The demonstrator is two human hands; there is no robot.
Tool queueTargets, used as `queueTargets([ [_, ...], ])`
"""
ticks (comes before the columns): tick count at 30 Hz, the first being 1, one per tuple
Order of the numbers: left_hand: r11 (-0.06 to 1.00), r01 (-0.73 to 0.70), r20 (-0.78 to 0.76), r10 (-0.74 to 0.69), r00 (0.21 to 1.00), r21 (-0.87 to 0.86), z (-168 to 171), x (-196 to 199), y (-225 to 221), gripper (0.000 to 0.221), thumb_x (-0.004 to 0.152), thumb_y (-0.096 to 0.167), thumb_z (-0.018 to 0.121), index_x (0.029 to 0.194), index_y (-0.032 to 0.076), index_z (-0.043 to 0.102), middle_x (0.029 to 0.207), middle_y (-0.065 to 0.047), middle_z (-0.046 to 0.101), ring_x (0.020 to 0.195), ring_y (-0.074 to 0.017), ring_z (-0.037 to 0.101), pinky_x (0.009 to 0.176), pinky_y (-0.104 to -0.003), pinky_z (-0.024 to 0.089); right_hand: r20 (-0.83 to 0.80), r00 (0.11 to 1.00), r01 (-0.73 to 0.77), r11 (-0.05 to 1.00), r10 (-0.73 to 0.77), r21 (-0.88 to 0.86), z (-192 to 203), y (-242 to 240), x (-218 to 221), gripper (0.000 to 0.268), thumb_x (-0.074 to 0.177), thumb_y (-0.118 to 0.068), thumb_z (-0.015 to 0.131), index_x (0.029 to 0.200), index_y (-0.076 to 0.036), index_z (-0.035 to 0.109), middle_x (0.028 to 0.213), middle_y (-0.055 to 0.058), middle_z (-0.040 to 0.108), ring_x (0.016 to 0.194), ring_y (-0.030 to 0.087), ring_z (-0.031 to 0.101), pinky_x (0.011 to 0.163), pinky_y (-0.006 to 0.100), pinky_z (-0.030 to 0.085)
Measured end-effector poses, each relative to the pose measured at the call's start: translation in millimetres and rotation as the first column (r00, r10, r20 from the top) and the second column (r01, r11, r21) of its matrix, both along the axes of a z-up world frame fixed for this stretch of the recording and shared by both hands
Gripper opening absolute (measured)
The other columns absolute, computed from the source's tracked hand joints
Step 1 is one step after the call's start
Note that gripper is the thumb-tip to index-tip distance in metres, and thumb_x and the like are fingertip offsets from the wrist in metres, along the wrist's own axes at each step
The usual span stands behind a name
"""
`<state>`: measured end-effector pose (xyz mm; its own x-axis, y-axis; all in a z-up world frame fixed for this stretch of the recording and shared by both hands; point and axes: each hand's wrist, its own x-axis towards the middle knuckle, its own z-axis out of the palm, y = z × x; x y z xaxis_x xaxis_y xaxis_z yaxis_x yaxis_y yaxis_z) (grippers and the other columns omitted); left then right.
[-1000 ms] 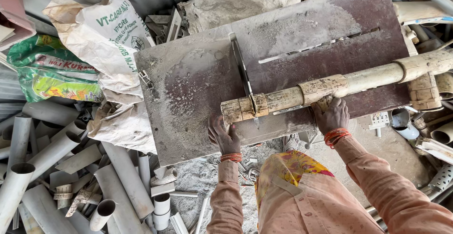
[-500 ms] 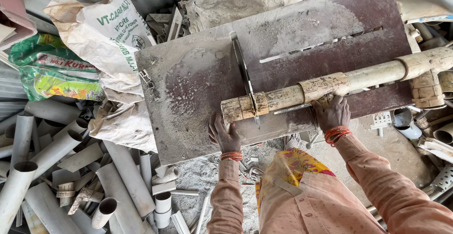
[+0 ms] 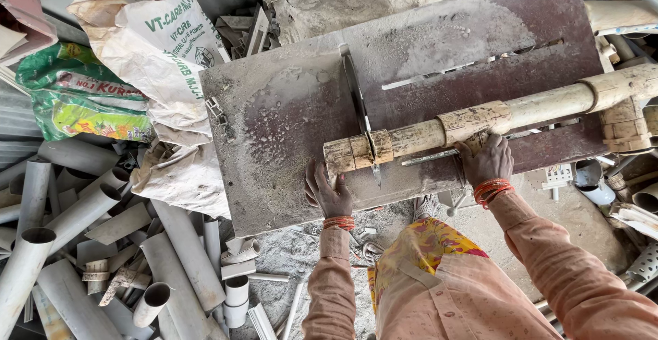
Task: The person uses a circular saw blade mounted on a table to cut pieces of bamboo and plastic pipes.
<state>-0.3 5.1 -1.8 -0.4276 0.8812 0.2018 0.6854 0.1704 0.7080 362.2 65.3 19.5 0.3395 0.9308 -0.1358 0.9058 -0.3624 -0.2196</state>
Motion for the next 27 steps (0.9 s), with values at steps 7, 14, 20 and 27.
queueTargets([
  [7, 1.000, -0.007, -0.002, 0.007, 1.000, -0.030, 6.7, 0.7, 3.3, 0.060, 0.091, 0.030, 0.071, 0.143, 0.014, 0.047, 0.159, -0.011, 0.040, 0.147, -0.0346, 0.031, 0.118, -0.061, 0.022, 0.004, 1.000, -0.006, 1.000, 0.006, -0.010, -0.1, 2.6, -0.1, 0.095, 0.092, -0.080, 0.053, 0.126, 0.008, 0.048, 0.117, 0.033, 0.056, 0.114, 0.046, 0.058, 0.096, 0.057, 0.047],
  [14, 0.999, -0.009, 0.013, 0.009, 1.000, -0.050, 8.1, 0.1, 5.4, 0.055, 0.092, 0.033, 0.069, 0.139, 0.013, 0.052, 0.159, -0.010, 0.041, 0.147, -0.0351, 0.031, 0.117, -0.062, 0.022, 0.008, 1.000, -0.011, 1.000, 0.011, 0.005, -1.9, 4.8, -0.7, 0.096, 0.093, -0.080, 0.052, 0.128, 0.009, 0.045, 0.120, 0.033, 0.054, 0.117, 0.049, 0.056, 0.098, 0.058, 0.045],
  [20, 1.000, -0.021, -0.009, 0.020, 1.000, -0.021, 4.0, 0.4, 8.2, 0.052, 0.092, 0.033, 0.070, 0.137, 0.013, 0.054, 0.158, -0.010, 0.043, 0.147, -0.0342, 0.033, 0.117, -0.063, 0.023, 0.018, 1.000, 0.008, 0.999, -0.007, -0.039, 5.4, 9.6, -4.8, 0.095, 0.091, -0.079, 0.055, 0.126, 0.009, 0.045, 0.120, 0.031, 0.054, 0.116, 0.046, 0.057, 0.097, 0.056, 0.046],
  [27, 0.998, -0.037, -0.020, 0.036, 0.999, -0.051, 2.9, 0.7, 11.2, 0.050, 0.092, 0.033, 0.069, 0.135, 0.013, 0.056, 0.157, -0.008, 0.044, 0.145, -0.0339, 0.034, 0.116, -0.063, 0.023, 0.009, 1.000, 0.003, 1.000, -0.002, -0.026, 10.2, 12.8, -7.7, 0.094, 0.093, -0.076, 0.056, 0.131, 0.009, 0.046, 0.119, 0.030, 0.055, 0.114, 0.046, 0.058, 0.095, 0.056, 0.047],
])
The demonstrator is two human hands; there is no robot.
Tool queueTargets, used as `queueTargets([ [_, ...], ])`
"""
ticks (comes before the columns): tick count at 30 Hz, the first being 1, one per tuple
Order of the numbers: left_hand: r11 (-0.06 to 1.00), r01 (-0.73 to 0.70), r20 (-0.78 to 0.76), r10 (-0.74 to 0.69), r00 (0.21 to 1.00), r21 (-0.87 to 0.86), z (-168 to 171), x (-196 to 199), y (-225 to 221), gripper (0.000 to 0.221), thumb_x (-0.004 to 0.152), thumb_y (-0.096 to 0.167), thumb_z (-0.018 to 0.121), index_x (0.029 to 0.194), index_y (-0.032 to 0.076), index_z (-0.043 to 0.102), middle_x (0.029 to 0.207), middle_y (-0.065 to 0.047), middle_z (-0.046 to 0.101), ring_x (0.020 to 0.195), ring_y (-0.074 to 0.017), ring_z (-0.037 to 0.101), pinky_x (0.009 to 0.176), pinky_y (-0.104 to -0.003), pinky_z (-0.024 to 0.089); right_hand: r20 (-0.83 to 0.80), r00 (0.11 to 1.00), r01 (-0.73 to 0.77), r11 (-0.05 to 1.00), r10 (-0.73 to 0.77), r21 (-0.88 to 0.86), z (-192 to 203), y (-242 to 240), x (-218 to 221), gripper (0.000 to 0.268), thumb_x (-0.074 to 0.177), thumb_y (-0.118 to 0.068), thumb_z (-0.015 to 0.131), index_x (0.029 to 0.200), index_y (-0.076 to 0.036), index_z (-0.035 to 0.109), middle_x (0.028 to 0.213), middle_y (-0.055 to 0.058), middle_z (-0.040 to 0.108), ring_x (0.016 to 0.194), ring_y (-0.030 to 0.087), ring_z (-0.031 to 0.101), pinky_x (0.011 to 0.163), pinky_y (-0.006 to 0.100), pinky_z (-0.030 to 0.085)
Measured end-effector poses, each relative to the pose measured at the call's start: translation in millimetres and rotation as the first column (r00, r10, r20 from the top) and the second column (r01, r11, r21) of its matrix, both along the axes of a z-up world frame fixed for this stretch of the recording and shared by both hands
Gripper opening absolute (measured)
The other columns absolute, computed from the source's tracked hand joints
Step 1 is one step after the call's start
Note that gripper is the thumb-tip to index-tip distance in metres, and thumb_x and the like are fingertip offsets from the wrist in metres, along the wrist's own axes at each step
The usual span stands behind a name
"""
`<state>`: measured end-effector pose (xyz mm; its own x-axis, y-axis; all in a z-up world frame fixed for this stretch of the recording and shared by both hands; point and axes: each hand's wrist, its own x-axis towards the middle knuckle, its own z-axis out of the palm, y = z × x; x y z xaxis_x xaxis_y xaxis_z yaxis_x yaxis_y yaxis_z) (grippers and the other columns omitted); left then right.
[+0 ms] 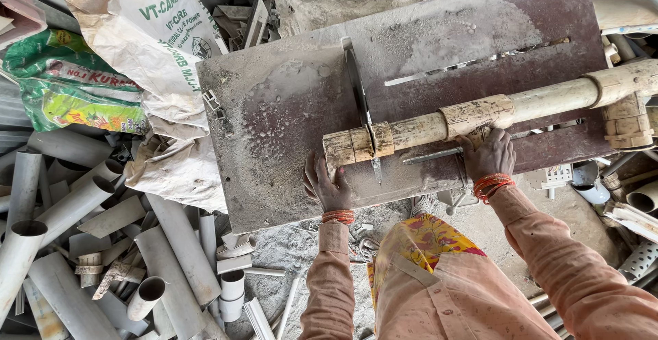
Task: The person uses a circular saw blade mounted on a table to cut pieces of bamboo and plastic pipes.
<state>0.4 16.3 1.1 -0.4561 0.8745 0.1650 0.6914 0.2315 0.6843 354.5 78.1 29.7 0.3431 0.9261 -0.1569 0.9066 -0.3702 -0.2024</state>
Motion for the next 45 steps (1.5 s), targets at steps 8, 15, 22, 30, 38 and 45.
queueTargets([
  [8, 0.999, 0.020, 0.008, -0.020, 1.000, 0.036, -6.1, -0.4, 0.5, 0.049, 0.094, 0.034, 0.067, 0.136, 0.012, 0.057, 0.158, -0.008, 0.043, 0.146, -0.0350, 0.033, 0.116, -0.062, 0.024, 0.021, 1.000, -0.019, 0.999, 0.018, 0.029, -1.5, 3.0, -0.8, 0.092, 0.096, -0.075, 0.055, 0.135, 0.008, 0.045, 0.119, 0.031, 0.056, 0.114, 0.046, 0.058, 0.094, 0.056, 0.048],
  [15, 0.998, 0.032, -0.018, -0.031, 0.999, 0.051, -10.7, 1.5, 3.8, 0.049, 0.097, 0.036, 0.063, 0.140, 0.015, 0.057, 0.158, -0.006, 0.044, 0.146, -0.0339, 0.034, 0.119, -0.059, 0.026, 0.016, 1.000, -0.026, 1.000, 0.025, 0.014, -2.0, 7.0, 0.2, 0.090, 0.095, -0.076, 0.053, 0.129, 0.007, 0.046, 0.115, 0.030, 0.056, 0.110, 0.043, 0.059, 0.093, 0.055, 0.049],
  [22, 0.986, 0.051, -0.001, -0.052, 0.999, 0.160, -17.2, 1.2, 10.3, 0.054, 0.100, 0.038, 0.058, 0.149, 0.015, 0.051, 0.160, -0.009, 0.043, 0.147, -0.0337, 0.035, 0.122, -0.058, 0.030, 0.027, 0.999, -0.036, 0.999, 0.036, -0.004, -0.7, 12.9, 1.9, 0.087, 0.097, -0.076, 0.052, 0.128, 0.005, 0.046, 0.114, 0.029, 0.056, 0.108, 0.042, 0.059, 0.092, 0.055, 0.048],
  [30, 0.982, 0.009, 0.050, -0.019, 0.999, 0.189, -24.0, -1.1, 5.9, 0.040, 0.100, 0.039, 0.061, 0.133, 0.016, 0.064, 0.160, -0.009, 0.042, 0.147, -0.0362, 0.033, 0.120, -0.057, 0.031, 0.022, 0.998, -0.058, 0.995, 0.056, 0.082, -3.2, 14.9, 1.5, 0.092, 0.093, -0.078, 0.054, 0.131, 0.005, 0.045, 0.121, 0.029, 0.056, 0.111, 0.043, 0.058, 0.092, 0.055, 0.048],
  [38, 0.981, -0.192, 0.101, 0.192, 0.976, -0.012, -50.8, 18.9, 33.4, 0.051, 0.099, 0.037, 0.060, 0.144, 0.014, 0.052, 0.157, -0.007, 0.045, 0.144, -0.0349, 0.036, 0.115, -0.063, 0.026, -0.020, 1.000, -0.002, 0.995, 0.004, 0.098, -16.2, 30.5, -3.0, 0.090, 0.096, -0.074, 0.055, 0.136, 0.006, 0.043, 0.123, 0.030, 0.054, 0.116, 0.044, 0.056, 0.096, 0.055, 0.046],
  [45, 0.965, -0.263, 0.147, 0.259, 0.955, 0.011, -35.0, 34.7, 72.1, 0.056, 0.098, 0.035, 0.060, 0.151, 0.019, 0.048, 0.157, -0.007, 0.045, 0.143, -0.0355, 0.037, 0.112, -0.067, 0.028, -0.098, 0.979, 0.179, 0.984, -0.180, -0.015, 2.8, 95.1, -26.2, 0.095, 0.090, -0.072, 0.065, 0.133, 0.009, 0.040, 0.126, 0.032, 0.051, 0.121, 0.046, 0.053, 0.101, 0.054, 0.044],
])
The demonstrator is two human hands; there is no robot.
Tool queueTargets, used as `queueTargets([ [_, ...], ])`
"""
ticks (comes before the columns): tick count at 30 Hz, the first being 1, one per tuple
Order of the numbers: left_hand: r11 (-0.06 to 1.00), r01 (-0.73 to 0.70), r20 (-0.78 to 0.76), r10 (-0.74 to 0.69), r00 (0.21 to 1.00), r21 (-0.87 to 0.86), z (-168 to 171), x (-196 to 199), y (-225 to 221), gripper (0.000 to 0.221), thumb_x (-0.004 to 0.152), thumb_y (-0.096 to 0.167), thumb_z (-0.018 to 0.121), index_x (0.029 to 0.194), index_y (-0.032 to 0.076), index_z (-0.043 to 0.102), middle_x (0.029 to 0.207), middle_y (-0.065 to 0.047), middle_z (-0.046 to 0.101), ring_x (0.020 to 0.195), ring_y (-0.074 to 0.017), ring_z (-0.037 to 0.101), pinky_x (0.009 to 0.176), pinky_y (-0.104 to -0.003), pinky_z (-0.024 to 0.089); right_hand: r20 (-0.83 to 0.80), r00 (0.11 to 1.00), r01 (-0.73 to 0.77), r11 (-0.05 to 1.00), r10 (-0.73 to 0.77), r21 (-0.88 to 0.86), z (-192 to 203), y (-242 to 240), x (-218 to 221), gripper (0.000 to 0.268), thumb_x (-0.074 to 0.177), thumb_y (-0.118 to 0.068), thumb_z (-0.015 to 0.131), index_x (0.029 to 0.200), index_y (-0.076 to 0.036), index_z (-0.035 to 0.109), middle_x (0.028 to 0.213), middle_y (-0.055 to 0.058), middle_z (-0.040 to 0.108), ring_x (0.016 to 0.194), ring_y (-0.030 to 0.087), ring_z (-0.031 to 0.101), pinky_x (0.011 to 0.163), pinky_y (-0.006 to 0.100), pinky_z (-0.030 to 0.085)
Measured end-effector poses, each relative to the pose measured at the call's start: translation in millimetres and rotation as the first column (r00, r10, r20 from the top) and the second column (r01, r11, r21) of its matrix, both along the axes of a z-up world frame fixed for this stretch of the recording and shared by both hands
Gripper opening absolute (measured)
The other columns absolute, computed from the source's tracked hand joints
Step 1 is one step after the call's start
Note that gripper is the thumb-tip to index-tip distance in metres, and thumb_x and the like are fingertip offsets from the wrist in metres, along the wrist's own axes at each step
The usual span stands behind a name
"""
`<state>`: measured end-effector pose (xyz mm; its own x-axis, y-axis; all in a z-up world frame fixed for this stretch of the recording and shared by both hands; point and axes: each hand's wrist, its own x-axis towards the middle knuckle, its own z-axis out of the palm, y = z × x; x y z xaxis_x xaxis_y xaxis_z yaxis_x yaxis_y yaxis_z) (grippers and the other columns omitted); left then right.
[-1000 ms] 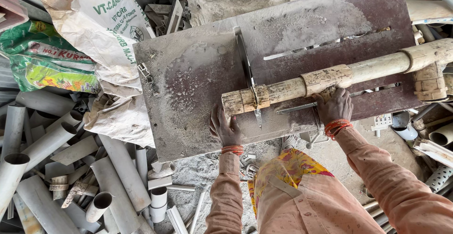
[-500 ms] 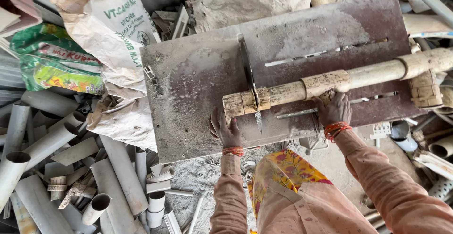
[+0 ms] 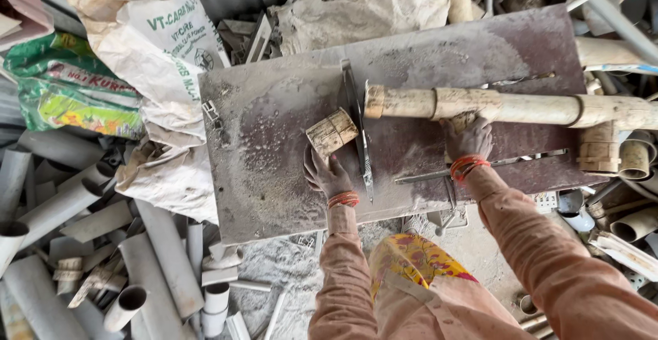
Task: The person uses a circular saw blade mounted on a table to cut pieces of bamboo and plastic pipes.
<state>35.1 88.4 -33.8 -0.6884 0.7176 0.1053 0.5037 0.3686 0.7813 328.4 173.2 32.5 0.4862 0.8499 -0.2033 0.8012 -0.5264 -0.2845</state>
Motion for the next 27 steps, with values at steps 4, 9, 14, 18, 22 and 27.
queueTargets([
  [4, 0.997, -0.038, 0.000, 0.038, 0.999, -0.068, 10.7, -1.4, 0.7, 0.051, 0.096, 0.032, 0.065, 0.143, 0.017, 0.053, 0.152, -0.007, 0.047, 0.140, -0.0350, 0.038, 0.109, -0.067, 0.030, -0.018, 0.999, -0.027, 1.000, 0.027, 0.017, 13.2, 1.7, -3.4, 0.099, 0.088, -0.070, 0.069, 0.135, 0.011, 0.037, 0.128, 0.033, 0.050, 0.122, 0.046, 0.052, 0.103, 0.054, 0.044],
  [9, 0.997, -0.061, 0.689, 0.079, 0.721, -0.051, 7.7, -19.0, -32.1, 0.051, 0.093, 0.023, 0.061, 0.143, 0.017, 0.053, 0.140, -0.011, 0.047, 0.103, -0.0359, 0.057, 0.077, -0.053, 0.061, -0.071, 0.996, -0.050, 0.998, 0.048, -0.026, 23.0, -3.2, -2.1, 0.101, 0.087, -0.067, 0.072, 0.140, 0.009, 0.033, 0.128, 0.033, 0.048, 0.120, 0.047, 0.051, 0.101, 0.054, 0.044],
  [14, 0.918, -0.016, 0.508, -0.205, 0.837, 0.397, -14.2, -57.4, -145.6, 0.048, 0.095, 0.011, 0.070, 0.141, 0.005, 0.059, 0.125, -0.014, 0.071, 0.105, -0.0242, 0.068, 0.090, -0.041, 0.058, 0.006, 0.983, -0.184, 0.983, 0.184, -0.010, 7.9, -59.2, 17.3, 0.094, 0.085, -0.062, 0.075, 0.143, 0.001, 0.037, 0.131, 0.032, 0.050, 0.120, 0.047, 0.054, 0.095, 0.057, 0.049],
  [18, 0.870, -0.288, 0.845, -0.230, 0.482, 0.401, 1.2, -61.6, -225.8, 0.048, 0.095, 0.006, 0.070, 0.141, 0.002, 0.059, 0.124, -0.017, 0.069, 0.105, -0.0285, 0.068, 0.088, -0.044, 0.060, 0.053, 0.936, -0.350, 0.937, 0.348, 0.021, 3.7, -116.4, 49.6, 0.094, 0.086, -0.061, 0.076, 0.146, -0.001, 0.039, 0.127, 0.031, 0.054, 0.117, 0.046, 0.056, 0.092, 0.059, 0.050],
  [22, 0.803, -0.399, 0.894, -0.427, 0.133, 0.443, 50.1, -43.0, -269.6, 0.057, 0.090, 0.005, 0.069, 0.145, 0.007, 0.052, 0.127, -0.016, 0.068, 0.107, -0.0323, 0.070, 0.089, -0.046, 0.062, 0.071, 0.914, -0.401, 0.916, 0.398, 0.022, -0.7, -146.7, 68.3, 0.087, 0.089, -0.061, 0.075, 0.142, 0.000, 0.043, 0.127, 0.030, 0.055, 0.116, 0.046, 0.057, 0.093, 0.059, 0.050],
  [27, 0.783, -0.459, 0.874, -0.485, -0.029, 0.419, 72.8, -31.2, -294.9, 0.056, 0.089, 0.009, 0.068, 0.142, 0.012, 0.051, 0.122, -0.014, 0.070, 0.099, -0.0304, 0.072, 0.082, -0.046, 0.064, 0.131, 0.902, -0.418, 0.908, 0.411, 0.025, -8.9, -144.6, 71.8, 0.091, 0.088, -0.063, 0.078, 0.137, 0.006, 0.046, 0.124, 0.030, 0.056, 0.116, 0.047, 0.057, 0.094, 0.058, 0.050],
])
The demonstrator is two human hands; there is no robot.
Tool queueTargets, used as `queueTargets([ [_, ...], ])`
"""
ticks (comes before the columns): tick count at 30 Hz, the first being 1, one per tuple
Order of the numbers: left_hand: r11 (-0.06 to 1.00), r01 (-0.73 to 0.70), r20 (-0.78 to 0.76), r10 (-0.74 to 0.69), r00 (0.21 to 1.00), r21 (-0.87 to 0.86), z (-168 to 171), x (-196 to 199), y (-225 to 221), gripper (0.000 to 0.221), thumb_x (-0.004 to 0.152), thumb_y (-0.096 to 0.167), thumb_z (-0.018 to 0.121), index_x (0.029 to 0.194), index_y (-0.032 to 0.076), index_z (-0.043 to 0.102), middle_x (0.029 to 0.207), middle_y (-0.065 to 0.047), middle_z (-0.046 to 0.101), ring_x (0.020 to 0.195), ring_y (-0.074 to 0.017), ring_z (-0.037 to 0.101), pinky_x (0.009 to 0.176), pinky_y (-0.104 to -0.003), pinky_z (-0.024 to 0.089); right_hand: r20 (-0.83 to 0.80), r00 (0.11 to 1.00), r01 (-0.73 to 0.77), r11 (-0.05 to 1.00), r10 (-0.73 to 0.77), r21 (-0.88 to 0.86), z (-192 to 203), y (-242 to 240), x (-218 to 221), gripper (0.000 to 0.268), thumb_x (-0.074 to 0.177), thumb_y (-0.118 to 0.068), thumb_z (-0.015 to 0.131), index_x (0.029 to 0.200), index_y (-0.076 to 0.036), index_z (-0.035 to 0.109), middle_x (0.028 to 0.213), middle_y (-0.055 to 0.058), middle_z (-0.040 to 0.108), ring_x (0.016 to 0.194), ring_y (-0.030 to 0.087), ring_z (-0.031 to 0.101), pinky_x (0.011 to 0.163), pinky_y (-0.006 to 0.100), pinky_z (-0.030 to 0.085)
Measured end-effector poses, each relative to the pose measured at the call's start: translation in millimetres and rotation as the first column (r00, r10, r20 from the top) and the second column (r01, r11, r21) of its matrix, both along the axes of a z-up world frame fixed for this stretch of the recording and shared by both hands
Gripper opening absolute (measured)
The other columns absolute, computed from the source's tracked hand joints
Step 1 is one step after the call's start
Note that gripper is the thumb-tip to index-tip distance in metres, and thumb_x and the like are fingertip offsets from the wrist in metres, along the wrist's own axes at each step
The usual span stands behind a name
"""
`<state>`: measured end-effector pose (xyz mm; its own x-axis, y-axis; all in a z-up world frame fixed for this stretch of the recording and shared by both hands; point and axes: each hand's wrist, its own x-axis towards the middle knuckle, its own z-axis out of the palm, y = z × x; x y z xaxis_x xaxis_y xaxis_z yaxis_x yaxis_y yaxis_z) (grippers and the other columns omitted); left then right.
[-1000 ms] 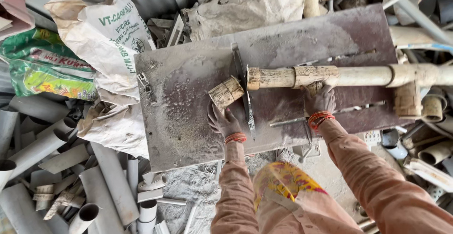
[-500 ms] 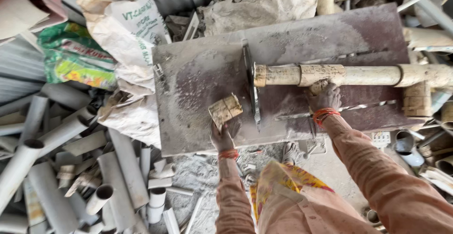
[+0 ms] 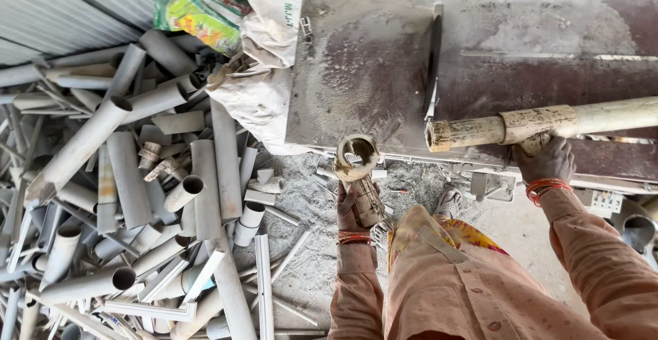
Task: The person uses a circular saw blade mounted on a table to cut pieces of bamboo and plastic pipes.
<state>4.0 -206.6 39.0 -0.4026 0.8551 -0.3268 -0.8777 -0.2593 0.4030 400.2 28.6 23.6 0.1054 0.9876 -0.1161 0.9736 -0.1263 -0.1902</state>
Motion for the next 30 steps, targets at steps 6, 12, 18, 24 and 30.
queueTargets([
  [6, 0.976, -0.090, -0.014, 0.089, 0.996, -0.196, -16.8, -85.8, -52.0, 0.023, 0.101, 0.013, 0.064, 0.119, 0.001, 0.057, 0.096, -0.010, 0.064, 0.082, -0.0238, 0.069, 0.067, -0.043, 0.064, -0.008, 0.998, -0.063, 0.997, 0.064, 0.038, 6.6, -7.4, 2.8, 0.089, 0.090, -0.066, 0.075, 0.142, 0.001, 0.049, 0.130, 0.029, 0.056, 0.119, 0.046, 0.058, 0.093, 0.058, 0.050],
  [12, 0.517, -0.767, -0.253, 0.740, 0.623, -0.380, 133.3, -294.8, -89.8, 0.056, 0.105, 0.055, 0.050, 0.148, 0.020, 0.040, 0.132, 0.003, 0.048, 0.117, -0.0198, 0.050, 0.112, -0.058, 0.044, 0.123, 0.992, -0.018, 0.995, 0.006, 0.094, 14.0, -11.8, -9.6, 0.094, 0.092, -0.069, 0.074, 0.141, 0.008, 0.048, 0.121, 0.032, 0.060, 0.099, 0.048, 0.064, 0.075, 0.061, 0.053],
  [18, 0.645, -0.717, -0.548, 0.511, 0.662, -0.265, 147.6, -229.8, -95.8, 0.058, 0.093, 0.044, 0.057, 0.144, 0.017, 0.053, 0.150, -0.007, 0.053, 0.136, -0.0240, 0.049, 0.106, -0.045, 0.043, 0.104, 0.994, -0.040, 0.988, 0.025, 0.152, 24.6, -2.5, -18.6, 0.087, 0.090, -0.062, 0.081, 0.137, 0.002, 0.045, 0.113, 0.029, 0.064, 0.101, 0.044, 0.067, 0.078, 0.055, 0.057],
  [24, 0.577, -0.309, 0.008, 0.480, 0.877, -0.756, 5.7, -50.8, -127.7, 0.042, 0.103, 0.034, 0.051, 0.137, 0.013, 0.061, 0.130, -0.003, 0.065, 0.114, -0.0194, 0.058, 0.100, -0.038, 0.045, -0.082, 0.996, -0.033, 0.996, 0.040, 0.079, 46.0, -3.2, -19.8, 0.095, 0.085, -0.058, 0.089, 0.138, 0.007, 0.045, 0.118, 0.033, 0.063, 0.101, 0.047, 0.067, 0.079, 0.053, 0.058],
  [30, 0.454, -0.227, -0.088, 0.306, 0.948, -0.862, -51.6, -40.7, -167.1, 0.035, 0.101, 0.016, 0.052, 0.134, 0.022, 0.063, 0.126, 0.003, 0.070, 0.116, -0.0179, 0.062, 0.096, -0.040, 0.049, -0.290, 0.957, -0.011, 0.998, -0.006, -0.057, 42.7, -11.8, -22.2, 0.088, 0.088, -0.053, 0.084, 0.138, 0.008, 0.044, 0.118, 0.031, 0.065, 0.097, 0.041, 0.070, 0.077, 0.048, 0.062],
])
